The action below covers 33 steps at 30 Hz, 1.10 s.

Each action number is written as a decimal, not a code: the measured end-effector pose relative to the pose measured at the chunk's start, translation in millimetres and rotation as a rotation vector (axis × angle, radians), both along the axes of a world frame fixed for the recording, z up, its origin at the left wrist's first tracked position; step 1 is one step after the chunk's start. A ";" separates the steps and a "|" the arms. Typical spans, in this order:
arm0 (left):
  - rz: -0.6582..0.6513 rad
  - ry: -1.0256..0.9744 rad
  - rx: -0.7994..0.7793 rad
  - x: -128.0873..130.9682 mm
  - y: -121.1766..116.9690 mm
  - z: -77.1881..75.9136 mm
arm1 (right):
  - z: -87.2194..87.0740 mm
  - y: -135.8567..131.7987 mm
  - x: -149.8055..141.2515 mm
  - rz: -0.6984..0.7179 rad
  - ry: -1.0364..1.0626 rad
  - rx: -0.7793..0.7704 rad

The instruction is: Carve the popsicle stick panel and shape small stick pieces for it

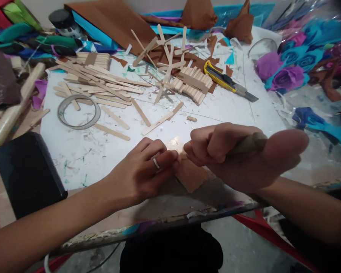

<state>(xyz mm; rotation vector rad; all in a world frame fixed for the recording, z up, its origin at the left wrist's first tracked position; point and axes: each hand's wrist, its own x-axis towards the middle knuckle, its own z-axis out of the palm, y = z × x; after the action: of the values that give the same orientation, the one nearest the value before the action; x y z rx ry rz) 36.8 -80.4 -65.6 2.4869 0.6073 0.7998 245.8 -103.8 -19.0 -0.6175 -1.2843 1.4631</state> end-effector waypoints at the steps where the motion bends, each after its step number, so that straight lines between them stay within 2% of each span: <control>1: -0.004 0.004 -0.013 -0.3 0.2 -0.5 | 0.2 -0.1 -0.1 -0.005 -0.004 0.000; 7: 0.007 -0.025 -0.021 -0.3 0.1 -2.0 | -1.9 0.0 0.1 0.000 0.031 -0.018; 10: 0.004 -0.013 -0.077 -0.7 -0.2 -0.8 | -2.5 0.4 -0.1 0.002 0.035 -0.015; 15: -0.013 0.046 -0.155 -2.1 -0.1 4.2 | 6.3 2.2 1.7 -0.002 -0.062 -0.005; 20: 0.020 0.102 -0.151 -1.4 -0.9 6.0 | 14.8 4.3 7.8 0.044 -0.117 -0.086; 24: 0.028 0.090 -0.126 -1.0 -1.5 4.9 | 13.3 5.9 7.1 0.027 -0.069 -0.090; 33: 0.003 0.121 -0.152 -1.1 -1.7 9.5 | 13.9 4.0 3.5 0.011 -0.114 -0.048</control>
<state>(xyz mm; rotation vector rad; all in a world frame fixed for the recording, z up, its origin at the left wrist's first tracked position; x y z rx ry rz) 35.7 -82.1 -56.1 2.4076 0.6871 0.5841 249.3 -99.9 -5.2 -0.7354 -1.3452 1.4893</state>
